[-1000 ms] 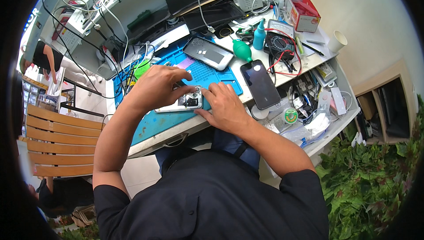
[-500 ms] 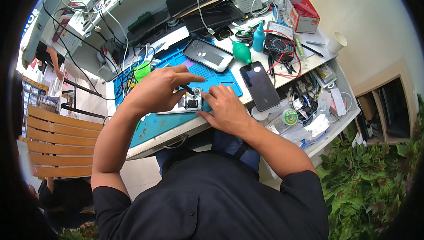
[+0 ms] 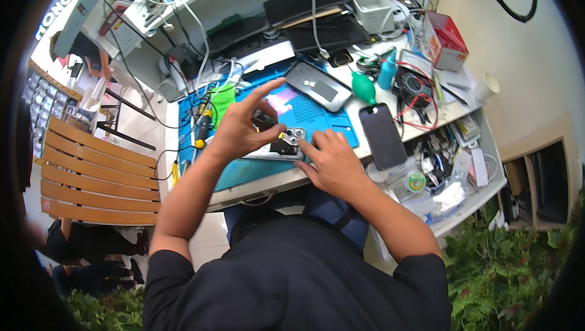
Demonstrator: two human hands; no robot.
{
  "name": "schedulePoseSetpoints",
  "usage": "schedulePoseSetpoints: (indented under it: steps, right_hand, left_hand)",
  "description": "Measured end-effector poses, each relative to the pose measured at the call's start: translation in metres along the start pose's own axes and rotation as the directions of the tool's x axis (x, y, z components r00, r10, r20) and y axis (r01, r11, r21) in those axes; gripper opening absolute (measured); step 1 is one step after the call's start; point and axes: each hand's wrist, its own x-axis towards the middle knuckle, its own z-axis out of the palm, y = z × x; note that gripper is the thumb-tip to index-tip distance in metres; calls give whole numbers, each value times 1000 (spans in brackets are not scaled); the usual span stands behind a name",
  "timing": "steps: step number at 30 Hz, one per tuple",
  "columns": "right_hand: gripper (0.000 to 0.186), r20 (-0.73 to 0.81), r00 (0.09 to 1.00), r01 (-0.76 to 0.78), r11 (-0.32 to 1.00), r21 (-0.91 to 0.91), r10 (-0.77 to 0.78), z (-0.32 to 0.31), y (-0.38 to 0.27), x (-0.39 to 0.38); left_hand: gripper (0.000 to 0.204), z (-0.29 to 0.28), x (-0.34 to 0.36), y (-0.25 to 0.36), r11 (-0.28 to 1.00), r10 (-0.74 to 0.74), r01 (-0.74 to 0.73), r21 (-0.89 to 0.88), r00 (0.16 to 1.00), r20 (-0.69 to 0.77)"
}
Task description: The person connects a cable to a mobile phone and handles internal components during a repair process.
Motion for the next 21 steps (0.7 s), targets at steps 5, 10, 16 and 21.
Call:
schedulePoseSetpoints:
  steps: [5, 10, 16, 21]
  right_hand:
    - [46, 11, 1000, 3, 1000, -16, -2, 2, 1, -1]
    - [45, 12, 1000, -6, 1000, 10, 6, 0, 1, 1]
    - [38, -21, 1000, 7, 999, 44, -6, 1, 2, 2]
    - [36, -31, 999, 11, 998, 54, -9, 1, 4, 2]
  left_hand:
    - [104, -43, -34, -43, 990, -91, 19, -140, 845, -528]
    - [109, -54, -34, -53, 968, -177, 232, 94, 900, -399]
    - [111, -19, -28, -88, 988, -127, 149, 40, 931, -343]
    - [104, -6, -21, -90, 989, -49, 85, 117, 957, -284]
